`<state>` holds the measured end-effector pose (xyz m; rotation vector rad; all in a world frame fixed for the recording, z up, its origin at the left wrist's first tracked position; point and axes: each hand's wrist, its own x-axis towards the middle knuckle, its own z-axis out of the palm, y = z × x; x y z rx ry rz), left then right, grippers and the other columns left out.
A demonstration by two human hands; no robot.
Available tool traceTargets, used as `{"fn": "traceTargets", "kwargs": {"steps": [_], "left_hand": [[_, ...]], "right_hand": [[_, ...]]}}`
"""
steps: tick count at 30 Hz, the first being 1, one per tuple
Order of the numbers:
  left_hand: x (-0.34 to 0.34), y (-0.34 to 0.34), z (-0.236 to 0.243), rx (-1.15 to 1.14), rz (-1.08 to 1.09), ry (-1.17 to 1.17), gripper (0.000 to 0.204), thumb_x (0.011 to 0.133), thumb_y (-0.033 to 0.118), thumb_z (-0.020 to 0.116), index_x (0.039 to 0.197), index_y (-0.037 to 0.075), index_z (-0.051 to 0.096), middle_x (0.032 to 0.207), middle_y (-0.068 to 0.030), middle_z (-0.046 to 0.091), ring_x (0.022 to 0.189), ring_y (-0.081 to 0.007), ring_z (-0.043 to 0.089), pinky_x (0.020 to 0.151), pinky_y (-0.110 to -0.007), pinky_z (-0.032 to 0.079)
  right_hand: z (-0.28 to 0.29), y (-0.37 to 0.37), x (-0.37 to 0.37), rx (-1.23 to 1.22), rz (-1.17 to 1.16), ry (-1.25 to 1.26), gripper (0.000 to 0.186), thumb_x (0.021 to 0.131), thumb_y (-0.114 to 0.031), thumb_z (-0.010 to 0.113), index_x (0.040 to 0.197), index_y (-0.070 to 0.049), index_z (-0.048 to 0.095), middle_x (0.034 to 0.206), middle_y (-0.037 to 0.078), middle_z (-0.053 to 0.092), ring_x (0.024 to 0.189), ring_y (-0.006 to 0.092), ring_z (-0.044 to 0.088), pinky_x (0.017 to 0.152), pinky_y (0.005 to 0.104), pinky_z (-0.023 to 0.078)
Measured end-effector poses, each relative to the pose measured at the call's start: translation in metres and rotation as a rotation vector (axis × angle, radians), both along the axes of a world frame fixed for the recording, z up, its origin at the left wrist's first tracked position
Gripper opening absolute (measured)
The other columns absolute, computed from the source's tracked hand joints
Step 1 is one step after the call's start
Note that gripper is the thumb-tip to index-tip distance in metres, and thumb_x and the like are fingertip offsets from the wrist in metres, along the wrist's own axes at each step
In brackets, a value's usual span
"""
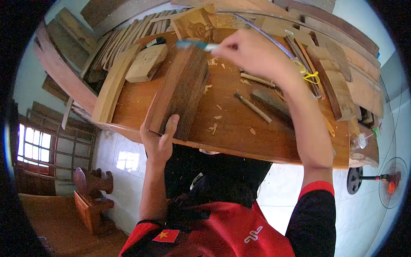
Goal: The recorder uses a pencil to mark a design on a block of wood and then uses a toothbrush to scrub the surface.
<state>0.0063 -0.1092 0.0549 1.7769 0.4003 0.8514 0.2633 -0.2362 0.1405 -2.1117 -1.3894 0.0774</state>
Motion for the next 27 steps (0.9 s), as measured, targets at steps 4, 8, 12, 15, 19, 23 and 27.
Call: {"fn": "traceTargets", "kwargs": {"steps": [4,8,12,15,19,23,27], "left_hand": [[-0.004,0.001,0.001,0.017,-0.014,0.024,0.065,0.088,0.007,0.075,0.146,-0.009,0.048,0.133,-0.0202,0.065,0.122,-0.0215,0.062,0.108,-0.035,0.046],[-0.003,-0.002,0.003,-0.003,0.021,0.054,0.066,0.088,0.007,0.076,0.146,-0.009,0.048,0.133,-0.0196,0.065,0.122,-0.0213,0.062,0.107,-0.035,0.046],[-0.003,0.003,-0.001,0.017,-0.004,0.017,0.066,0.088,0.007,0.076,0.146,-0.009,0.049,0.133,-0.0194,0.065,0.122,-0.0210,0.062,0.106,-0.034,0.046],[-0.007,-0.001,-0.001,-0.011,0.004,0.032,0.067,0.088,0.008,0.077,0.146,-0.008,0.048,0.133,-0.0195,0.065,0.121,-0.0205,0.062,0.106,-0.034,0.046],[0.000,0.003,-0.006,0.061,0.009,0.056,0.068,0.088,0.009,0.077,0.146,-0.008,0.048,0.132,-0.0197,0.066,0.121,-0.0200,0.062,0.106,-0.034,0.047],[-0.006,0.002,0.004,-0.009,0.012,0.084,0.067,0.088,0.009,0.077,0.146,-0.008,0.049,0.132,-0.0202,0.066,0.120,-0.0208,0.063,0.105,-0.035,0.047],[-0.003,0.001,-0.001,0.061,0.017,0.033,0.067,0.088,0.010,0.078,0.146,-0.007,0.049,0.129,-0.0198,0.067,0.118,-0.0216,0.064,0.104,-0.035,0.048]], "right_hand": [[0.016,-0.005,-0.048,-0.040,0.408,0.046,0.036,0.094,-0.041,0.070,0.104,-0.007,0.079,0.065,0.014,0.064,0.055,0.0196,0.055,0.056,0.0381,0.044],[0.005,0.000,-0.009,-0.058,0.167,0.034,0.027,0.097,-0.029,0.071,0.103,-0.004,0.078,0.062,0.001,0.056,0.060,0.0083,0.044,0.054,0.0321,0.038],[0.016,-0.004,-0.048,-0.139,0.374,0.094,0.028,0.097,-0.030,0.071,0.105,-0.005,0.079,0.064,0.006,0.056,0.058,0.0092,0.044,0.054,0.0316,0.036],[0.021,-0.006,-0.040,-0.177,0.303,0.152,0.030,0.097,-0.032,0.071,0.105,-0.004,0.078,0.065,0.002,0.058,0.060,0.0081,0.044,0.055,0.0305,0.037],[0.009,-0.007,-0.009,-0.104,0.177,0.084,0.032,0.096,-0.034,0.072,0.103,-0.004,0.078,0.063,0.004,0.057,0.058,0.0099,0.046,0.055,0.0321,0.038],[0.023,-0.010,-0.025,-0.263,0.347,0.150,0.025,0.096,-0.028,0.073,0.104,-0.005,0.080,0.072,0.001,0.068,0.065,0.0064,0.052,0.058,0.0282,0.040],[0.015,-0.009,-0.004,-0.095,0.201,0.123,0.025,0.095,-0.027,0.075,0.107,-0.006,0.079,0.072,0.002,0.069,0.067,0.0047,0.053,0.060,0.0279,0.043]]}}
